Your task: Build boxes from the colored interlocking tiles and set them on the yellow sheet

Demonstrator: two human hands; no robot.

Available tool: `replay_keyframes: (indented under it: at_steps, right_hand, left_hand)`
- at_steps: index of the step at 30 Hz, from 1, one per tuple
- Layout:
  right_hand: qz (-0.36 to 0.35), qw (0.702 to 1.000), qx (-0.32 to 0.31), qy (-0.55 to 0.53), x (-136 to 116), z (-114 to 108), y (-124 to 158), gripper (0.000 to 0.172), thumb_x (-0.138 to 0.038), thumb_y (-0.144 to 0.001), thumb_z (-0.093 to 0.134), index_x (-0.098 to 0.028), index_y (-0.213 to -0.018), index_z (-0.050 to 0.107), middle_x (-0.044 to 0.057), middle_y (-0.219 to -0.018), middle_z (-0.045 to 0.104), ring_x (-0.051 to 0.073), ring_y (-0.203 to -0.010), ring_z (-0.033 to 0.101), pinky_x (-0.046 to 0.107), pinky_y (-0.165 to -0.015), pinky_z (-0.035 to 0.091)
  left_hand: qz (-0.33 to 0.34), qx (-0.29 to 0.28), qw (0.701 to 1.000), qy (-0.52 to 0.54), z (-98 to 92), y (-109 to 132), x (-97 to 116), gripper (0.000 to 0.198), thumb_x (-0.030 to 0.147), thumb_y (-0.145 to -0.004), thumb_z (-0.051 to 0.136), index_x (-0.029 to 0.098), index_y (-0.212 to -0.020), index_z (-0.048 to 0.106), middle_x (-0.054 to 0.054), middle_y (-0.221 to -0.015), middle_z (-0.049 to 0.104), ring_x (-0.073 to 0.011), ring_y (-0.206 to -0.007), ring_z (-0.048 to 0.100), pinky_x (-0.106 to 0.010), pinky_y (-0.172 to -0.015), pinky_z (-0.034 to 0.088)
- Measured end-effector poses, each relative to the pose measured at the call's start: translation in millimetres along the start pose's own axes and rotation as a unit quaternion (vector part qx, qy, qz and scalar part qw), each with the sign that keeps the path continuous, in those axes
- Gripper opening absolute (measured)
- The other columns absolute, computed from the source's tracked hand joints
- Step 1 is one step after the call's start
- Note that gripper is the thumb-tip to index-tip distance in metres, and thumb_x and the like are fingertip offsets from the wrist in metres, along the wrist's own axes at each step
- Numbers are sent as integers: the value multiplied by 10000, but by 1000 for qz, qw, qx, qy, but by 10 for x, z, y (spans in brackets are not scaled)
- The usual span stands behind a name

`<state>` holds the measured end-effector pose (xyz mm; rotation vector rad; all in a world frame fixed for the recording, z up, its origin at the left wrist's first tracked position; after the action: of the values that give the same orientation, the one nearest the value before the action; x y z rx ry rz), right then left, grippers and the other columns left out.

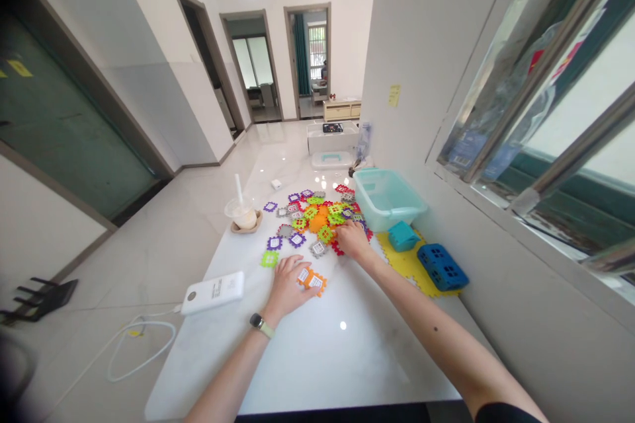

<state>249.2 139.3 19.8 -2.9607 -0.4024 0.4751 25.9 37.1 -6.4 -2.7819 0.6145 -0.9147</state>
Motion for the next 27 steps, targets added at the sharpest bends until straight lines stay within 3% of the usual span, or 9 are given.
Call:
replay_keyframes:
  at_steps: [4,8,11,14,17,20,23,27]
  right_hand:
    - [41,999,31,-17,135,-84,130,240,-245,-981,451,-145,-1077,648,124,-905,701,247,-944,642,369,-849,471]
    - [32,997,4,-72,61,60,521,401,-252,-930,475,-170,-1321,513,41,-815,718,204,-726,673,287,-672,506]
    - [4,995,-9,-103,-103,232,871,392,-283,-892,533,-185,-1269,573,109,-1143,693,231,-935,689,326,-795,535]
    - [-34,990,-18,-135,-226,294,1097,375,-282,-904,524,-208,-1260,615,132,-1398,558,274,-1180,607,408,-980,484]
    - [-91,979,-43,-176,-304,263,1178,394,-281,-876,595,-220,-1263,634,112,-1371,593,273,-1209,583,430,-1056,436]
    - [-127,967,-57,-212,-364,238,1188,413,-250,-843,655,-209,-1254,645,111,-1301,636,258,-1144,605,402,-1011,477]
    - [-128,962,-54,-236,-407,262,1167,306,-220,-866,642,-211,-1168,693,115,-1237,665,252,-1074,627,384,-925,524]
    - [-122,960,-51,-247,-455,315,1121,263,-205,-834,706,-230,-1096,723,94,-1178,699,248,-1019,639,385,-917,512]
  left_hand:
    - [-26,12,1000,5,38,-20,-73,679,434,-631,865,221,-1222,607,-104,-1187,595,-321,-1099,544,-462,-969,411]
    - [15,-30,999,28,32,-33,-110,610,326,-677,842,262,-1232,597,-61,-1242,633,-272,-1130,569,-407,-1001,412]
    - [41,-57,997,32,18,-27,-102,642,364,-660,853,288,-1245,599,-50,-1363,577,-283,-1219,524,-420,-1050,375]
    - [49,-76,996,26,23,-21,-84,783,449,-516,922,304,-1223,616,-45,-1394,555,-323,-1241,492,-460,-1052,359]
    - [48,-83,995,23,34,-22,-71,816,444,-489,933,301,-1227,616,-45,-1385,568,-325,-1226,495,-465,-1041,362]
    - [45,-81,995,25,44,-20,-63,797,428,-512,929,295,-1234,618,-44,-1376,582,-316,-1205,508,-459,-1027,373]
    - [40,-74,996,29,67,-9,-59,735,425,-529,926,278,-1195,653,-50,-1376,585,-314,-1184,523,-456,-1009,393]
    - [40,-69,996,39,97,-3,-56,669,414,-553,921,258,-1161,690,-54,-1384,582,-299,-1182,533,-435,-1014,411]
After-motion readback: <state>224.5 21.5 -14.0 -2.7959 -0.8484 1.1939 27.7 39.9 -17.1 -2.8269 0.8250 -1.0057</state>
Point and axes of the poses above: each hand's wrist, its own y-axis away from the middle knuckle, its own z-axis out of the palm, x = y × z, the point moved 3 cm from there along -y, towards the middle knuckle
